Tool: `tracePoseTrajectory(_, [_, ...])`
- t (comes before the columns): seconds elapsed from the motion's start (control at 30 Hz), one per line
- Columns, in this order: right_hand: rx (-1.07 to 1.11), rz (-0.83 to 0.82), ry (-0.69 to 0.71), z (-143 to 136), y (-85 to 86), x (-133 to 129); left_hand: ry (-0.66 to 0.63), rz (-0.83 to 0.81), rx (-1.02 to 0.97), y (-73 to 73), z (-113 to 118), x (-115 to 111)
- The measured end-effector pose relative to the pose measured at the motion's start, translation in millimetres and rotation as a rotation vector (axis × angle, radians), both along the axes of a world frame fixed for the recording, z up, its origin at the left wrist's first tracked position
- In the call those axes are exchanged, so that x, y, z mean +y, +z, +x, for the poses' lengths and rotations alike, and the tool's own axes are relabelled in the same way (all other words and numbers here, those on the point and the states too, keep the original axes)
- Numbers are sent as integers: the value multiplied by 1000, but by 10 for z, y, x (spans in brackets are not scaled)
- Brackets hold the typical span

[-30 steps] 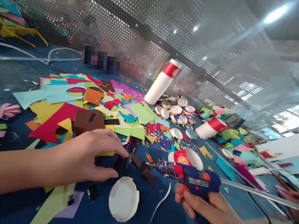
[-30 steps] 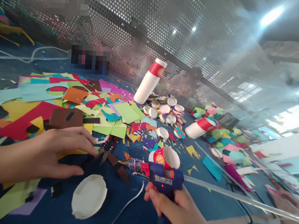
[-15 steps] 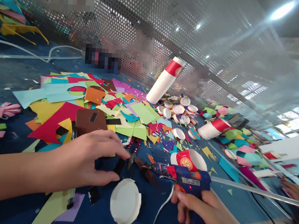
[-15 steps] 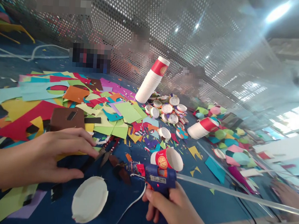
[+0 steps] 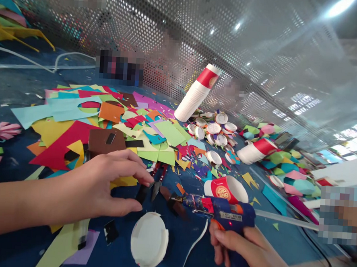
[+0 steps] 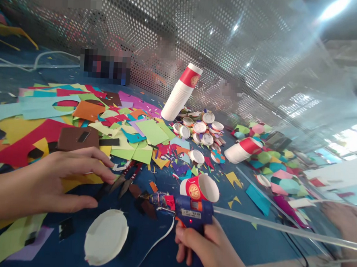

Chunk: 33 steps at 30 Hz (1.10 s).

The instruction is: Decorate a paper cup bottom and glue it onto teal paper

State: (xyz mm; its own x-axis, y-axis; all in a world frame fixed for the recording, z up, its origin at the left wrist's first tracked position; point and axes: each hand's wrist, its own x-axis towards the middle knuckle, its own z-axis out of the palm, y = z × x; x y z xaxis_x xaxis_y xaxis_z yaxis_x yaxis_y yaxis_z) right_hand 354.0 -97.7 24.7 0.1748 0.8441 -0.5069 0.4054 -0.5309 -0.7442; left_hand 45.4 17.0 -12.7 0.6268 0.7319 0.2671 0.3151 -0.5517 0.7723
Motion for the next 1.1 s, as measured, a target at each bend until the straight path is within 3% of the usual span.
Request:
tracePoseTrajectory(0.23, [0, -36, 2, 0, 7, 15, 2, 17, -12, -11, -1, 4])
tracePoseTrajectory(0.43, [-123, -12, 34, 40, -20, 2, 4, 26, -15, -10, -4, 4])
tracePoseTrajectory(1.1, [-121, -46, 46, 46, -40, -5, 10, 34, -29, -26, -3, 7])
